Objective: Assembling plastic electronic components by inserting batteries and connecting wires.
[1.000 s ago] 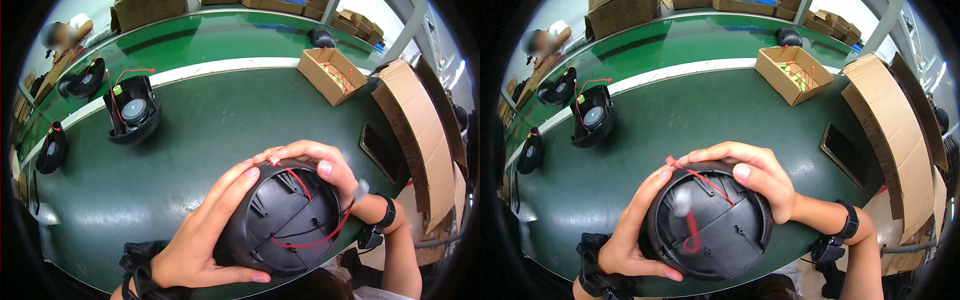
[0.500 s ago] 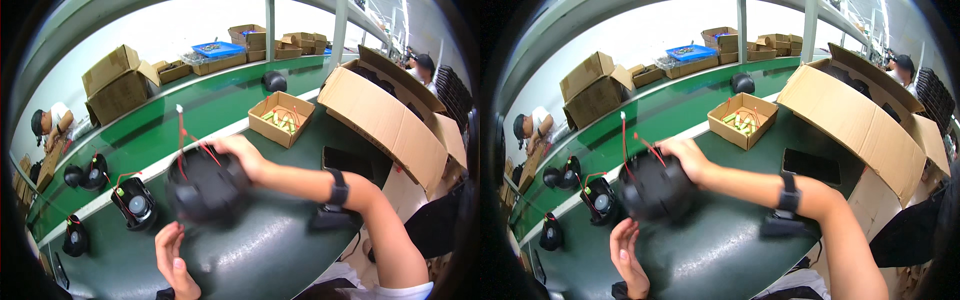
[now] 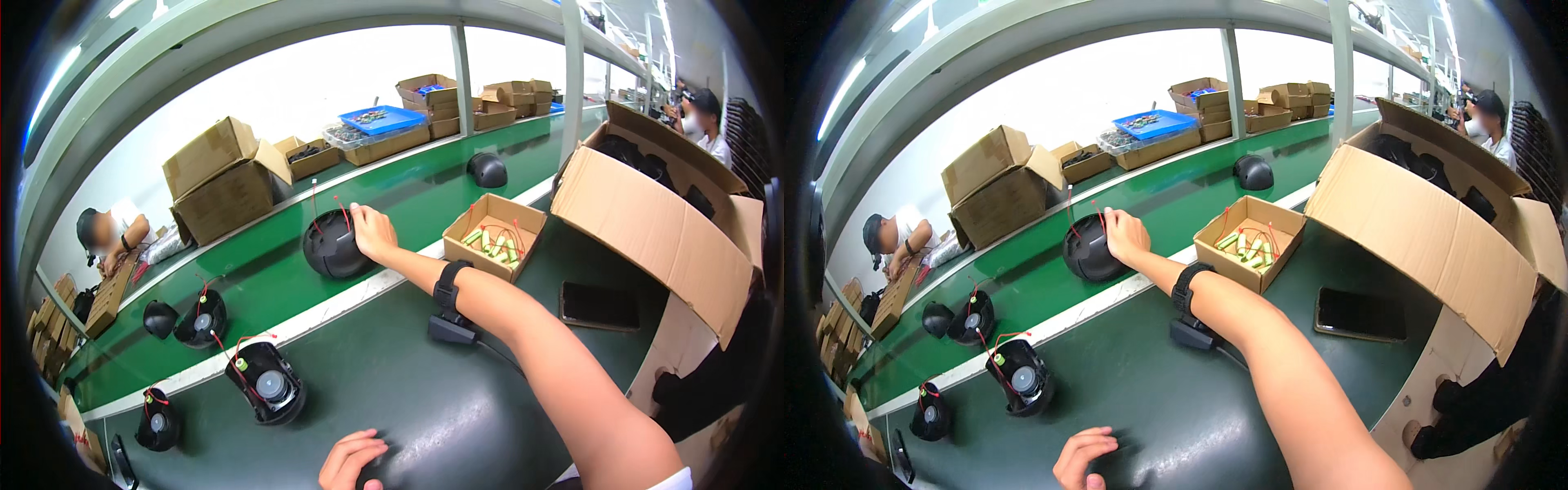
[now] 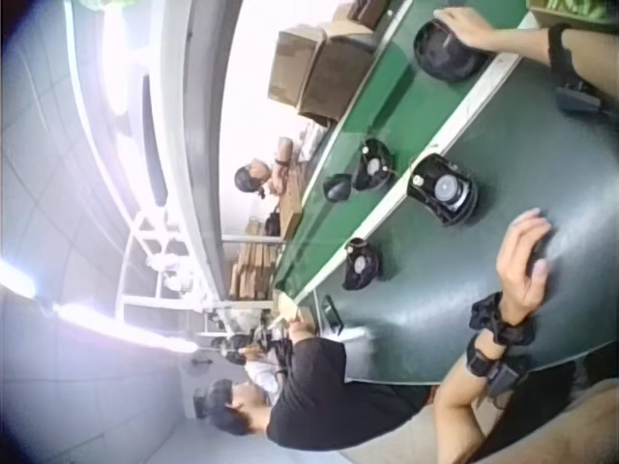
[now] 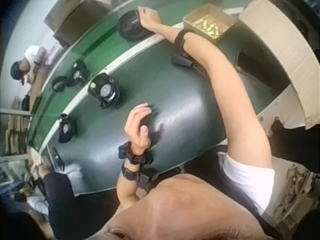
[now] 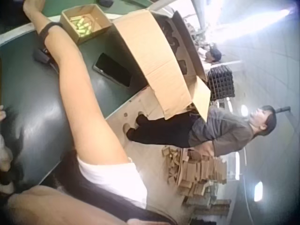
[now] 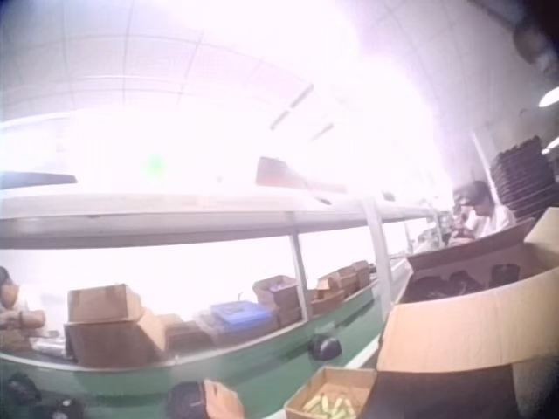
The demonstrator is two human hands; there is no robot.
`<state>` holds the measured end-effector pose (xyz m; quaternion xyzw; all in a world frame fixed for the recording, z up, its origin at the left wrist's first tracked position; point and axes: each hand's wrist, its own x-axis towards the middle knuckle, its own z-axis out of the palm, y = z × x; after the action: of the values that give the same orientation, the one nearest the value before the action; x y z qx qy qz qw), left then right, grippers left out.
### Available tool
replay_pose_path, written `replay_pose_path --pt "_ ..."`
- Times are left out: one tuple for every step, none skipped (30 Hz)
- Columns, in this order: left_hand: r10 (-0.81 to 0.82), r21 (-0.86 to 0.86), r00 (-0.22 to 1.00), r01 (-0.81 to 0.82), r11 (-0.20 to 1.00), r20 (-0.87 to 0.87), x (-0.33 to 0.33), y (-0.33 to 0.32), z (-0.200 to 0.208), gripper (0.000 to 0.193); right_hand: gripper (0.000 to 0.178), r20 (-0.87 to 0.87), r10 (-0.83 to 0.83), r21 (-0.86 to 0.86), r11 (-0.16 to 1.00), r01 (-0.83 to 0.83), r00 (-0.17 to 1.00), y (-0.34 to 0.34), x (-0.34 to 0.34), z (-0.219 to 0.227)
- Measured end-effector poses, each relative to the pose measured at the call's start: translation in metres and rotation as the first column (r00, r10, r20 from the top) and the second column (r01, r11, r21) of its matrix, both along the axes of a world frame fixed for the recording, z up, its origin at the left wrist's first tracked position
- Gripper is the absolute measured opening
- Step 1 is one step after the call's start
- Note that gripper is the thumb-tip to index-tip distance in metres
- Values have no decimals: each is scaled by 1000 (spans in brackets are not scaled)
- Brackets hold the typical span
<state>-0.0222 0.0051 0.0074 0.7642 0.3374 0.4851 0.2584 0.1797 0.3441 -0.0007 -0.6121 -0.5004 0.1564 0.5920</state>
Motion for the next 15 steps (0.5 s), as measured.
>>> replay_pose_path --pt "-12 0 1000 12 1000 4 0 1 1 48 46 156 23 -130 991 -2 987 -2 8 13" --pt "4 -8 1000 -4 1000 3 0 1 0 48 49 224 -30 -47 998 41 974 3 20 31" --pt "18 -16 1000 -18 1000 6 1 1 0 49 50 290 -50 3 999 51 956 5 43 57" --pt "20 -14 1000 -20 1000 -7 1 1 2 48 49 303 -53 30 998 46 951 13 72 77" --pt "49 -25 998 -50 998 -26 0 1 3 47 47 377 -114 -61 987 147 919 16 98 101" --pt "58 -28 998 -58 998 -31 -2 2 2 46 42 472 -148 -151 957 246 869 25 131 115" --pt "73 -29 997 -74 997 -35 -4 3 2 45 38 573 -185 -147 935 322 799 30 166 117" --pt "84 -33 996 -85 996 -30 -5 5 3 45 29 667 -190 -117 928 353 720 36 203 112" --pt "41 -48 998 -43 998 -43 -1 7 4 44 35 739 -209 -138 884 448 640 40 277 107" --pt "78 -75 993 -84 994 -88 -1 9 4 43 45 716 -229 -188 846 498 660 39 273 95" --pt "91 -77 992 -97 992 -84 -4 9 5 43 56 731 -229 -241 794 558 642 40 290 82" --pt "96 -128 988 -112 985 -119 -7 9 3 42 63 739 -224 -289 746 599 636 42 294 69" --pt "103 -180 983 -130 975 -154 -9 10 2 42 69 747 -216 -335 695 636 629 45 297 56" --pt "77 -182 978 -113 977 -194 -11 11 2 40 74 741 -202 -343 705 620 640 46 301 44" --pt "59 -171 979 -94 981 -196 -10 12 2 37 78 734 -186 -356 714 603 654 48 309 33"
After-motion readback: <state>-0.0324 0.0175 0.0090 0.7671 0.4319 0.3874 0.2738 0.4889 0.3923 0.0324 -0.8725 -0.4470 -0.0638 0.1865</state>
